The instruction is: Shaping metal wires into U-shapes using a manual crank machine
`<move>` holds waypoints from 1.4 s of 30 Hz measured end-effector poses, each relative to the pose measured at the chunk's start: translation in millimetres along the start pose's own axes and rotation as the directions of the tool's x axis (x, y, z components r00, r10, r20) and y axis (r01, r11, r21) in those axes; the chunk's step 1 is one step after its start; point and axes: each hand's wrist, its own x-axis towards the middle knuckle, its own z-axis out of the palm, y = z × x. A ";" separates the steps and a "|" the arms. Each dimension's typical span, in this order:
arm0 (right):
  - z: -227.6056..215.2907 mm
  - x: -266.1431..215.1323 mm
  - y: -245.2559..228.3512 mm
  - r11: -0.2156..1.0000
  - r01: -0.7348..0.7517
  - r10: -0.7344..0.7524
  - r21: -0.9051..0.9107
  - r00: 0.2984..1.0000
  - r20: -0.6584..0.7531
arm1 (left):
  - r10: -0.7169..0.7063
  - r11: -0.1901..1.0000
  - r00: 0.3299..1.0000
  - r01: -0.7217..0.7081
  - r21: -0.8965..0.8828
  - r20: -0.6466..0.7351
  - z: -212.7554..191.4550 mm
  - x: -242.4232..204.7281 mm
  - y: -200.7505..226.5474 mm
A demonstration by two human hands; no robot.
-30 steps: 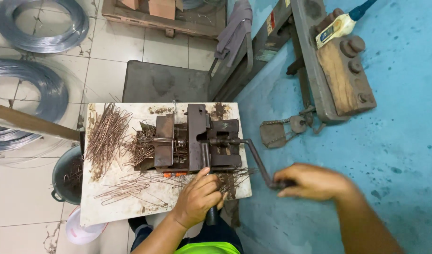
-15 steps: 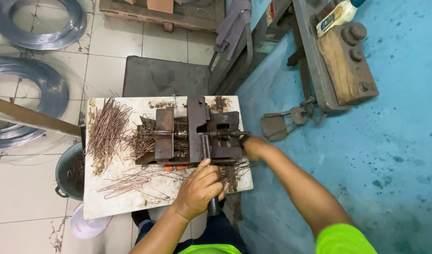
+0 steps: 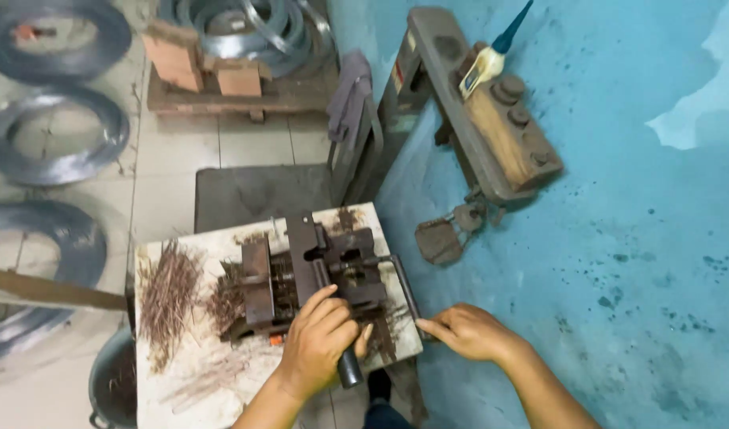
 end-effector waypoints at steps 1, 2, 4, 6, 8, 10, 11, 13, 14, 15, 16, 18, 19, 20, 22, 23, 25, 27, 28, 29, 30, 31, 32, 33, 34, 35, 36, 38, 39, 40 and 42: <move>-2.1 0.6 3.3 1.000 0.014 -0.014 -0.001 0.999 -0.032 | 0.032 0.999 0.999 -0.032 0.014 -0.006 -2.6 14.4 -4.6; -3.7 1.7 6.5 0.999 -0.028 0.029 0.024 0.999 -0.031 | -0.011 1.000 0.999 0.011 0.000 -0.046 -5.6 28.3 -8.8; 1.3 9.7 26.3 0.997 -0.056 0.058 0.046 0.997 -0.047 | -0.034 0.999 0.995 0.034 -0.004 -0.092 -10.7 52.7 -19.8; 12.1 25.5 61.0 0.997 -0.034 0.039 0.069 0.996 -0.078 | -0.198 0.980 0.969 0.196 -0.029 -0.146 -12.9 77.9 -36.1; 8.0 25.1 47.9 0.996 -0.018 0.024 0.091 0.997 -0.073 | -0.399 0.916 0.907 0.399 -0.031 -0.132 -18.0 101.8 -60.2; 17.3 27.7 46.2 0.992 -0.011 0.018 0.124 0.998 -0.052 | -0.594 0.804 0.798 0.594 -0.035 -0.101 -24.4 120.4 -79.1; 23.7 33.4 50.9 0.997 -0.003 0.009 0.082 0.997 -0.079 | -0.695 0.716 0.711 0.698 -0.008 -0.104 -27.7 130.8 -88.5; 32.6 41.2 55.5 0.999 0.004 0.001 0.043 0.994 -0.112 | -0.778 0.621 0.619 0.784 0.017 -0.110 -27.4 138.8 -114.4; 34.9 43.2 55.6 1.000 0.002 0.000 0.021 0.993 -0.117 | -0.762 0.640 0.641 0.767 0.043 -0.094 -23.7 136.6 -131.4; 38.6 45.0 56.0 1.000 0.000 0.001 0.002 0.993 -0.119 | -0.747 0.657 0.661 0.750 0.069 -0.073 -19.2 133.8 -148.4; 43.2 49.2 59.9 1.000 -0.002 0.002 0.007 0.992 -0.124 | -0.743 0.662 0.666 0.746 0.070 -0.069 -21.0 132.5 -151.0; 52.1 58.3 66.9 0.997 0.074 -0.075 -0.012 0.978 -0.192 | -0.760 0.648 0.649 0.760 0.040 -0.020 -25.3 129.8 -157.5; 57.8 65.5 72.3 0.998 0.069 -0.069 -0.006 0.980 -0.185 | -0.764 0.644 0.645 0.764 0.041 -0.010 -28.2 126.9 -155.5; 63.9 73.7 77.9 0.999 0.017 -0.025 -0.044 0.985 -0.169 | -0.755 0.656 0.656 0.754 0.037 0.012 -30.7 123.8 -154.4; 74.0 93.7 91.8 0.996 -0.042 0.030 -0.081 0.990 -0.139 | -0.753 0.657 0.656 0.753 0.028 0.045 -33.9 115.5 -152.5; 84.9 101.7 100.1 0.993 -0.005 -0.022 -0.119 0.975 -0.221 | -0.679 0.734 0.734 0.678 0.039 0.023 -34.4 105.4 -149.3; 97.1 112.3 105.7 0.988 0.021 -0.063 -0.155 0.961 -0.268 | -0.620 0.784 0.784 0.619 0.044 0.020 -35.3 85.4 -137.7; 101.6 118.2 102.1 0.980 -0.022 -0.056 -0.196 0.922 -0.384 | -0.323 0.864 0.944 0.326 0.385 -0.074 -35.3 63.9 -119.2; 103.9 119.8 100.2 0.981 -0.029 -0.041 -0.194 0.937 -0.346 | -0.361 0.856 0.931 0.356 0.375 -0.058 -34.4 52.0 -113.2; 107.5 121.3 97.5 0.973 -0.029 -0.072 -0.229 0.904 -0.422 | -0.438 0.791 0.894 0.333 0.513 0.095 -35.0 38.9 -106.3; 111.7 123.5 94.9 0.964 -0.030 -0.108 -0.264 0.864 -0.493 | -0.518 0.724 0.822 0.273 0.633 0.238 -35.9 26.1 -99.4; 115.7 127.3 90.7 0.964 -0.029 -0.099 -0.266 0.885 -0.454 | -0.550 0.719 0.797 0.298 0.628 0.251 -32.3 14.4 -99.0; 120.1 131.3 86.7 0.965 -0.001 -0.140 -0.264 0.845 -0.517 | -0.575 0.695 0.748 0.234 0.680 0.330 -28.8 2.9 -98.2; 124.0 136.3 82.2 0.965 0.025 -0.178 -0.262 0.795 -0.580 | -0.595 0.676 0.694 0.159 0.720 0.405 -25.4 -7.3 -98.3; 145.3 136.5 77.1 0.965 0.024 -0.168 -0.261 0.819 -0.549 | -0.616 0.678 0.668 0.178 0.713 0.419 -23.8 -13.7 -90.5; 158.8 144.3 69.3 0.976 0.086 -0.180 -0.201 0.837 -0.516 | -0.641 0.659 0.634 0.167 0.733 0.432 -23.9 -13.4 -88.6; 171.7 150.8 61.4 0.980 0.145 -0.194 -0.137 0.854 -0.483 | -0.666 0.640 0.600 0.155 0.752 0.443 -24.6 -11.9 -86.1; 180.5 140.0 20.3 0.966 0.228 -0.257 -0.121 0.879 -0.401 | -0.696 0.624 0.568 0.177 0.761 0.439 -24.6 -0.5 -80.9; 184.1 135.9 -1.3 0.946 0.311 -0.325 -0.095 0.887 -0.328 | -0.720 0.606 0.544 0.189 0.773 0.431 -25.5 6.4 -79.3; 196.2 145.5 -7.2 0.945 0.312 -0.326 -0.095 0.889 -0.321 | -0.724 0.604 0.538 0.193 0.774 0.431 -25.7 11.7 -77.8; 224.9 161.6 -20.2 0.920 0.388 -0.383 -0.049 0.871 -0.307 | -0.720 0.591 0.516 0.106 0.800 0.463 -27.8 19.1 -72.9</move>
